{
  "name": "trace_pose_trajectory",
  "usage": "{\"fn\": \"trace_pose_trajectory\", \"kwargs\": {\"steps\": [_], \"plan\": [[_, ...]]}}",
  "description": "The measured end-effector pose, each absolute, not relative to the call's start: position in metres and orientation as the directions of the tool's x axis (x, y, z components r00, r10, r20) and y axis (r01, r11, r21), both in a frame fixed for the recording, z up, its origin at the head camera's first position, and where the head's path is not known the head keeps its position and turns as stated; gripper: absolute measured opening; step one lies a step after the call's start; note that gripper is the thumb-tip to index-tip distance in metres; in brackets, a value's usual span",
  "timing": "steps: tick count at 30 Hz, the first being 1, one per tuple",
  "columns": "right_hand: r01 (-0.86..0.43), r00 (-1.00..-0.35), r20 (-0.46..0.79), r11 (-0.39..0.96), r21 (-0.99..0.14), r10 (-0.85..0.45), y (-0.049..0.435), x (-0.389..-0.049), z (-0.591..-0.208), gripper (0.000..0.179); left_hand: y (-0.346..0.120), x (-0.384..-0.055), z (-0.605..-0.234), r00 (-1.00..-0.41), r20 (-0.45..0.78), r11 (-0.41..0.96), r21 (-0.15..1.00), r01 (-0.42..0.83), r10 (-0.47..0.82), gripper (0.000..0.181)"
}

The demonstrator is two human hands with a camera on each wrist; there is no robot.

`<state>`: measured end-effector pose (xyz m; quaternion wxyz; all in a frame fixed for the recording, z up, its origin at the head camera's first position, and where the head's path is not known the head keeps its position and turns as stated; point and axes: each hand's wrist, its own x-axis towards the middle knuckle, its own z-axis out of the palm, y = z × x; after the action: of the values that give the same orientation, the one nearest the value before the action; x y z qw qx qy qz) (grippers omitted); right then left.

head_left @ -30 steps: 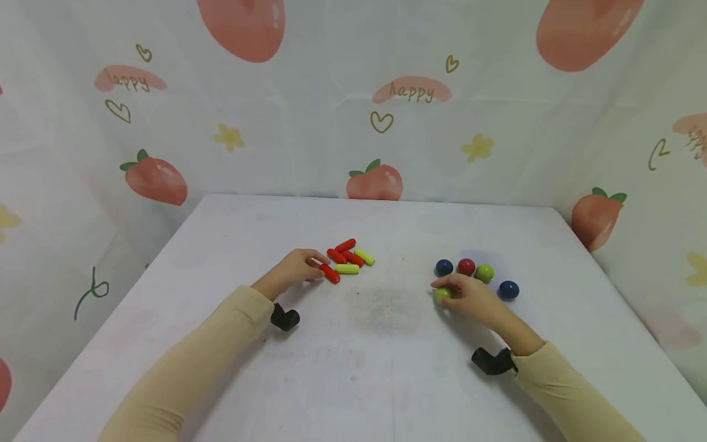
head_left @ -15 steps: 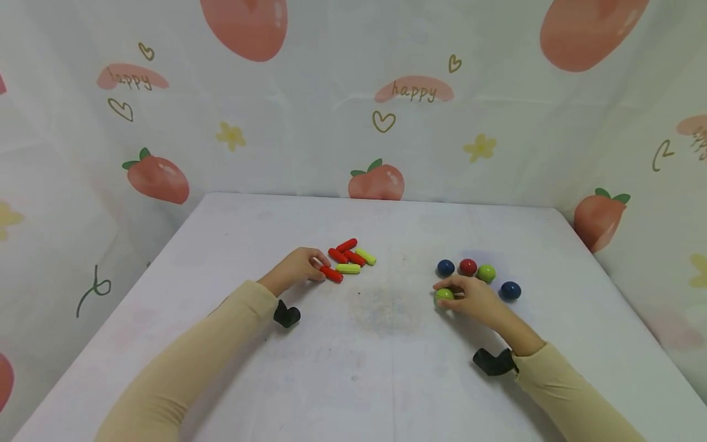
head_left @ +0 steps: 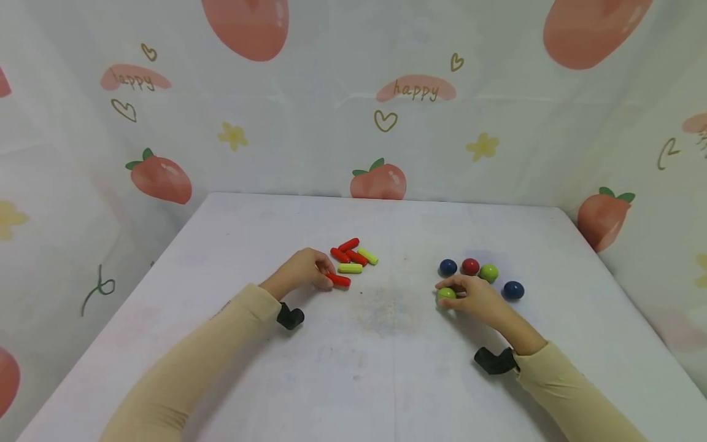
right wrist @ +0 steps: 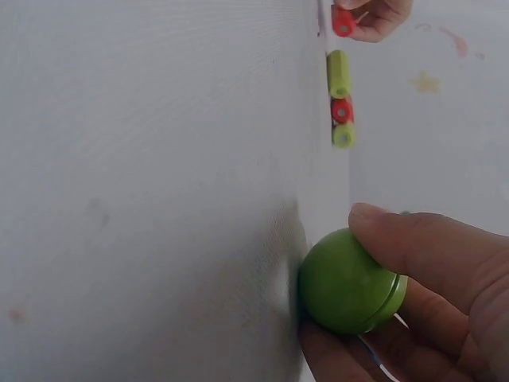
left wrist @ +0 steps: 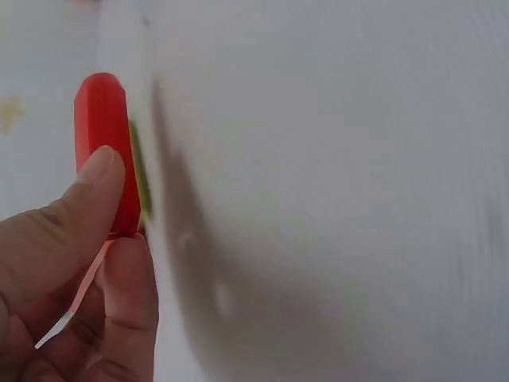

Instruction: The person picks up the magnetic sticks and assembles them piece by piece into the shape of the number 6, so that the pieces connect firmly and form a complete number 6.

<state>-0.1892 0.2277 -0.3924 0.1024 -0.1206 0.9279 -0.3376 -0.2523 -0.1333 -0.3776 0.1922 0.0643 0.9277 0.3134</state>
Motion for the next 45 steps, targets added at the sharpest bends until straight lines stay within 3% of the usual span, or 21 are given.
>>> {"fn": "trace_pose_trajectory", "kwargs": {"steps": [10, 23, 45], "plan": [[-0.159, -0.951, -0.099, 0.736, -0.659, -0.294, 0.228, -0.190, -0.391, 0.033, -0.091, -0.231, -0.370, -0.929, -0.180, 0.656, 0.750, 0.082, 0.322, 0.022], [-0.148, -0.954, -0.109, 0.751, -0.643, -0.281, 0.226, -0.190, -0.389, 0.033, -0.074, -0.240, -0.396, -0.924, -0.237, 0.673, 0.739, 0.029, 0.300, 0.018], [-0.140, -0.955, -0.112, 0.749, -0.648, -0.275, 0.225, -0.188, -0.390, 0.034, -0.066, -0.235, -0.391, -0.927, -0.254, 0.637, 0.770, -0.021, 0.277, 0.017]]}}
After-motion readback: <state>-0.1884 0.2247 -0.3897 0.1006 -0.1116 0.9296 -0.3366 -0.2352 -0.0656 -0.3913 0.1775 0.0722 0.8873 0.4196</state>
